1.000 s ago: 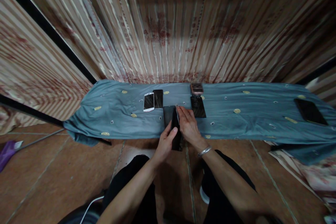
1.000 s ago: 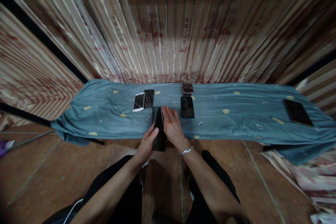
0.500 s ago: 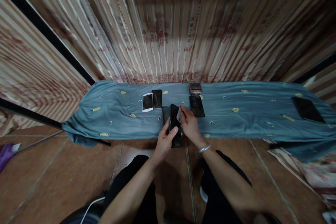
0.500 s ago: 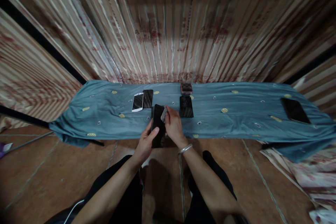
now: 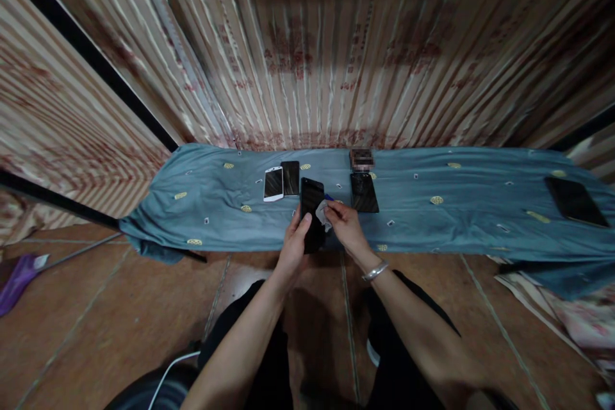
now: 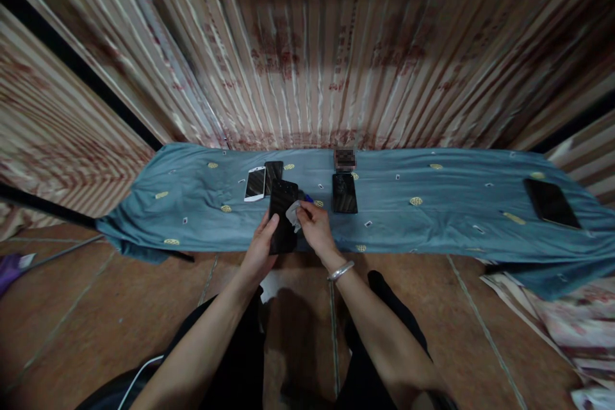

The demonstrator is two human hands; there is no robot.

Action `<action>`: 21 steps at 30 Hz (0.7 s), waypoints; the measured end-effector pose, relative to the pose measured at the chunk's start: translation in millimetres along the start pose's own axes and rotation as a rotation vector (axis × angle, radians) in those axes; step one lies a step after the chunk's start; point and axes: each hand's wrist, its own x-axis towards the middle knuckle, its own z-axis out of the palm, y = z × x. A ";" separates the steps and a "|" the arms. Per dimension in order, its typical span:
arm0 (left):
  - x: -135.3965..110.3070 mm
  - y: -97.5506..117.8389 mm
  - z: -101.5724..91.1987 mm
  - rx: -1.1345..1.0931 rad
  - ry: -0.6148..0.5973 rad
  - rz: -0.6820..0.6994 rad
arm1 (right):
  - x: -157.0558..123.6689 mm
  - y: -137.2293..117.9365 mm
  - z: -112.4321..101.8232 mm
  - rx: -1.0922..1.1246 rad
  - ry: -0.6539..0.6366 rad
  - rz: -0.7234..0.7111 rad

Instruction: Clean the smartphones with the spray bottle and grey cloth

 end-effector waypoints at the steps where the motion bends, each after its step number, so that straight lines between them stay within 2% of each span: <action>1: 1.2 2.1 -0.3 -0.011 -0.005 0.009 | -1.6 0.5 1.4 0.010 -0.006 0.020; 14: 12.3 23.1 -10.3 -0.072 0.113 -0.016 | -27.1 3.2 16.4 0.164 -0.101 0.155; 21: 17.6 27.0 -15.1 -0.094 0.114 0.007 | -45.4 -3.0 19.7 0.205 -0.203 0.179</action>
